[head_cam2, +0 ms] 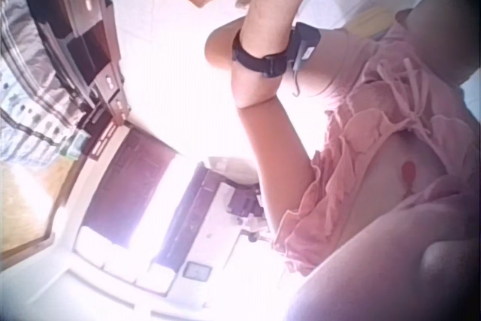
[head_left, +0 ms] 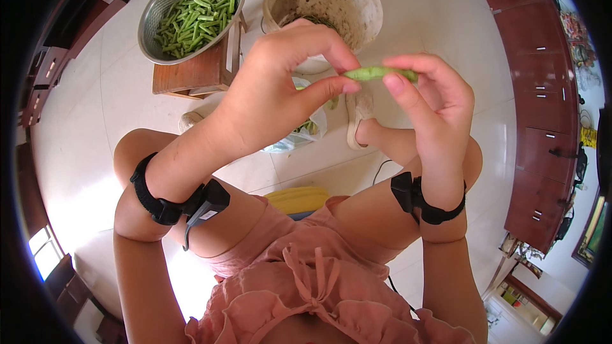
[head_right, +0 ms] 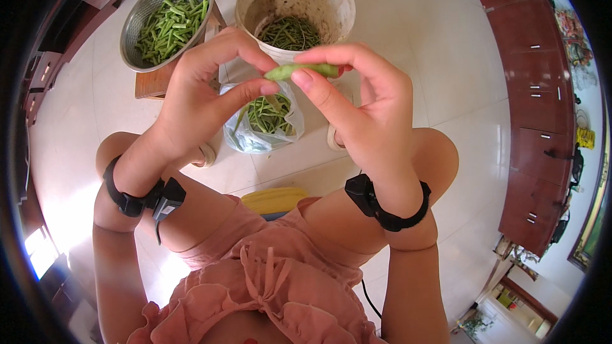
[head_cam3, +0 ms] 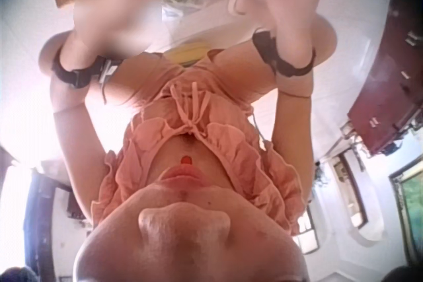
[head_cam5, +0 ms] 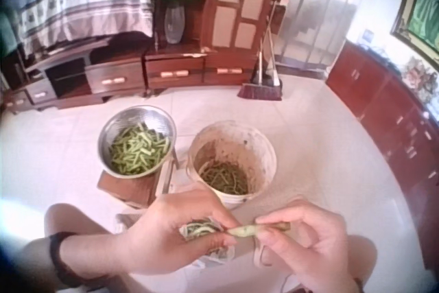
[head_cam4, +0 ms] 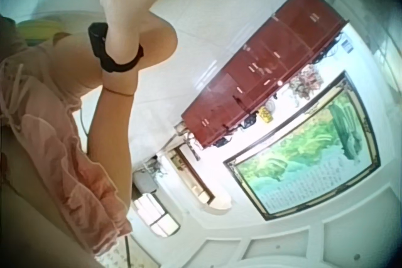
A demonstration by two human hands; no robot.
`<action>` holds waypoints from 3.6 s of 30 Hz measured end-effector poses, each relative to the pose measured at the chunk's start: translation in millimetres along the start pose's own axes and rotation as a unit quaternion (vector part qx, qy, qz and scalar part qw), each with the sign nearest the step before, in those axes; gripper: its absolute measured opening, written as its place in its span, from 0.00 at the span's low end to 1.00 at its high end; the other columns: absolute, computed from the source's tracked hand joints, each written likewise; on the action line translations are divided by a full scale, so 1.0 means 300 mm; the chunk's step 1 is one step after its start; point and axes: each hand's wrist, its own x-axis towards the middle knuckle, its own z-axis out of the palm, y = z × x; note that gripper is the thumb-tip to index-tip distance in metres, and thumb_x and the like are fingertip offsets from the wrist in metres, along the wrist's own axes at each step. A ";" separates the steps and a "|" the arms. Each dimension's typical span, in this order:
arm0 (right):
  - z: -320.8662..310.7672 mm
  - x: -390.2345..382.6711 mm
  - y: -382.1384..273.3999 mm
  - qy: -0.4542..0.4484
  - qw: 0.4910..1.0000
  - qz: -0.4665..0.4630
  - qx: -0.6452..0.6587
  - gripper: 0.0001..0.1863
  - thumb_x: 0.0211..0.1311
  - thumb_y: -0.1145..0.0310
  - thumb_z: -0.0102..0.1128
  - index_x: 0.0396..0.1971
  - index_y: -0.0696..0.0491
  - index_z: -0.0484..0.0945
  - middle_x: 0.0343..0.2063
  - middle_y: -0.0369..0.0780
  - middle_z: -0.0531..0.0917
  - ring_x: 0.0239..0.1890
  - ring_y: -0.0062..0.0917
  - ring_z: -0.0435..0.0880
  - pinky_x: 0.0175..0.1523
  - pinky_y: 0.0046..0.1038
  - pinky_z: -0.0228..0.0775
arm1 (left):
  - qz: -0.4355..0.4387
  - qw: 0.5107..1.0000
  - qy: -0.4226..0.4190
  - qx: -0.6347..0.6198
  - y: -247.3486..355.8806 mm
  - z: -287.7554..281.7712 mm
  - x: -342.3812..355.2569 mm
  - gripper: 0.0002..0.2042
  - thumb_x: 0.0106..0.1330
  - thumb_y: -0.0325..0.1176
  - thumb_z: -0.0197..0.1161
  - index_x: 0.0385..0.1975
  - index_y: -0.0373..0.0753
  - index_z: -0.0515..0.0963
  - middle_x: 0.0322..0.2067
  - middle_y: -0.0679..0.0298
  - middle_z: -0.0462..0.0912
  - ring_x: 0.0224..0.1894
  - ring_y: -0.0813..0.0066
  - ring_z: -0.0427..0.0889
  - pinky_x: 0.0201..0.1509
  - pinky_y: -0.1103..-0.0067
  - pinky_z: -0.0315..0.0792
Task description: The person snaps and peels long green beans by hand, placing the trimmed pieces into a metal colander and discarding the ends into a bucket.
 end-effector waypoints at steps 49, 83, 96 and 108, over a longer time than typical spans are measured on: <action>0.180 0.304 0.136 -0.183 0.978 0.047 -0.090 0.17 0.61 0.65 0.60 0.47 0.56 0.77 0.41 0.39 0.81 0.45 0.21 0.77 0.51 0.24 0.68 | -0.086 0.987 0.054 -0.128 -0.001 -0.164 -0.156 0.05 0.56 0.27 0.67 0.28 0.40 0.77 0.26 0.67 0.81 0.32 0.81 0.78 0.40 0.81 0.70; 0.181 0.099 -0.011 -0.060 0.888 -0.321 -0.323 0.08 0.43 0.77 0.70 0.26 0.56 0.82 0.21 0.34 0.79 0.26 0.25 0.72 0.45 0.25 0.61 | 0.122 0.887 0.146 0.421 0.038 -0.171 -0.125 0.07 0.46 0.29 0.70 0.27 0.43 0.82 0.27 0.71 0.78 0.37 0.69 0.76 0.47 0.73 0.61; 0.304 0.164 0.071 0.134 0.879 -0.369 -0.270 0.06 0.47 0.70 0.69 0.26 0.50 0.81 0.20 0.30 0.77 0.29 0.26 0.72 0.46 0.32 0.55 | -0.182 0.885 0.304 -0.301 0.001 -0.086 -0.069 0.07 0.62 0.27 0.63 0.37 0.32 0.81 0.32 0.65 0.83 0.34 0.86 0.76 0.39 0.90 0.68; 0.351 0.233 0.089 0.152 0.833 -0.401 -0.351 0.06 0.46 0.69 0.67 0.27 0.50 0.82 0.20 0.29 0.76 0.32 0.25 0.72 0.50 0.36 0.55 | -0.259 0.777 0.278 -0.501 -0.061 -0.086 -0.055 0.09 0.66 0.41 0.59 0.39 0.48 0.82 0.37 0.79 0.80 0.41 0.89 0.69 0.48 0.81 0.54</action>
